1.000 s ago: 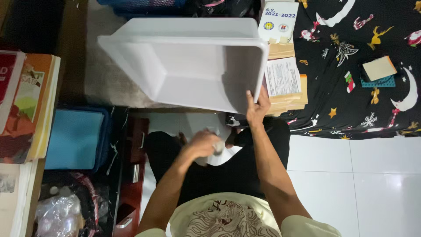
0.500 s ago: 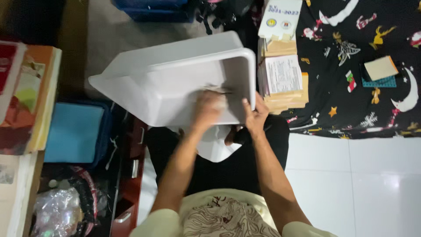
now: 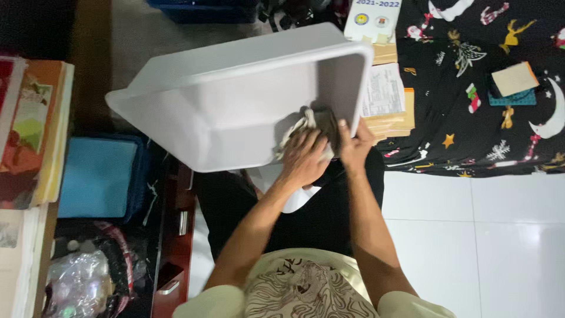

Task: The person sorts stacks of papers and notepads from a white plastic bin onto a nearby surface, then wipes the inside of the bin with a cloth.

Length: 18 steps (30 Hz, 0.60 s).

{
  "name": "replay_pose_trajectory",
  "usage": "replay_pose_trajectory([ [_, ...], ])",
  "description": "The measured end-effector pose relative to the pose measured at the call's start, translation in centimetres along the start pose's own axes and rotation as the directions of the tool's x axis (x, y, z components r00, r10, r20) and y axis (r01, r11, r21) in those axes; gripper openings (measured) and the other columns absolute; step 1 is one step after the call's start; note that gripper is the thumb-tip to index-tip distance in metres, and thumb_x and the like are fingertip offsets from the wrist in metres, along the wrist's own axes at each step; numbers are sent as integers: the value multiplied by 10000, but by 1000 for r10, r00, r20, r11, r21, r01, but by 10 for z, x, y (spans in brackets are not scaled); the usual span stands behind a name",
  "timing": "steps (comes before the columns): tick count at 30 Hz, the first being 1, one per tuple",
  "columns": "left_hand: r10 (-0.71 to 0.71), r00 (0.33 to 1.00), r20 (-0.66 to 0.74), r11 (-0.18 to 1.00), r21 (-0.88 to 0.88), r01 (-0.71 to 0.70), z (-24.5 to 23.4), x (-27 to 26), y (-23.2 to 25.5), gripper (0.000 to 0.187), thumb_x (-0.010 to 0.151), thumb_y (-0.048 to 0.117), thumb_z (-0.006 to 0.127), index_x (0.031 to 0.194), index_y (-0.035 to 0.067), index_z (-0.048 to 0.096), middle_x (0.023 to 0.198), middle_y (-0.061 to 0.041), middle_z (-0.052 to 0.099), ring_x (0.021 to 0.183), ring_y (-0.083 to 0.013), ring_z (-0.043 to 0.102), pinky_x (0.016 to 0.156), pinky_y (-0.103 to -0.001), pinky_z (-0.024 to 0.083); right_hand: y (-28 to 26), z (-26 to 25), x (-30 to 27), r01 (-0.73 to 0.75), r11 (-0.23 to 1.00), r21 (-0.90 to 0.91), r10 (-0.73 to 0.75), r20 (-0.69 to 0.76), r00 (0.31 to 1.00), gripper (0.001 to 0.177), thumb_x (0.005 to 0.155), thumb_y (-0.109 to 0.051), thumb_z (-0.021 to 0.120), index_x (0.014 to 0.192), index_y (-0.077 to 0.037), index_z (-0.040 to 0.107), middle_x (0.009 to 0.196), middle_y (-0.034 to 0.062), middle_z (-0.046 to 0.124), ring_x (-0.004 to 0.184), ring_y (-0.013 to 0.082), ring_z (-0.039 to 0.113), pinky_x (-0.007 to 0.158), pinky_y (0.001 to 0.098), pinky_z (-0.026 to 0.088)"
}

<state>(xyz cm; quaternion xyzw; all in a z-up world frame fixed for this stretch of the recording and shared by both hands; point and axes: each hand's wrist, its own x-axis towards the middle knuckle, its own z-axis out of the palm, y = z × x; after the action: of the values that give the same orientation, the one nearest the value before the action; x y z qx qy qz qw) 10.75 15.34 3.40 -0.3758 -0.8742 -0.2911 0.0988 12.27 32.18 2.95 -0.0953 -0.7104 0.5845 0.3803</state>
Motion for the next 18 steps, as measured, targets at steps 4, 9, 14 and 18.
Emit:
replay_pose_trajectory([
  [4,14,999,-43,1000,29,-13,-40,-51,-51,666,741,322,822,1324,68,625,1302,-145,603,1181,-369,581,981,-559,476,-10,-37,24,-102,990,-94,105,29,994,149,996,-71,794,1036,64,745,913,48,651,843,111,529,770,270,440],
  [9,-14,984,-179,924,374,81,-32,-91,-103,453,829,131,786,1267,99,673,1292,-100,641,1192,-326,616,947,-489,520,-51,-31,41,-148,987,-71,157,150,976,247,939,-87,792,1160,22,773,918,58,714,828,101,577,753,252,471],
  [14,-66,949,-309,975,182,127,0,-94,-99,430,818,173,802,1222,101,673,1196,-123,648,1115,-348,611,897,-527,509,-79,-25,80,131,990,-59,-114,232,966,527,863,-101,862,1326,37,651,1223,139,718,1109,182,680,931,301,558],
  [18,-181,931,-318,967,114,227,-3,-80,-89,518,757,127,787,1258,81,663,1171,-145,645,1105,-383,607,911,-557,488,-68,-12,29,161,983,89,-167,64,984,823,1039,-201,706,1638,-21,171,1637,150,338,1485,215,480,1174,344,499],
])
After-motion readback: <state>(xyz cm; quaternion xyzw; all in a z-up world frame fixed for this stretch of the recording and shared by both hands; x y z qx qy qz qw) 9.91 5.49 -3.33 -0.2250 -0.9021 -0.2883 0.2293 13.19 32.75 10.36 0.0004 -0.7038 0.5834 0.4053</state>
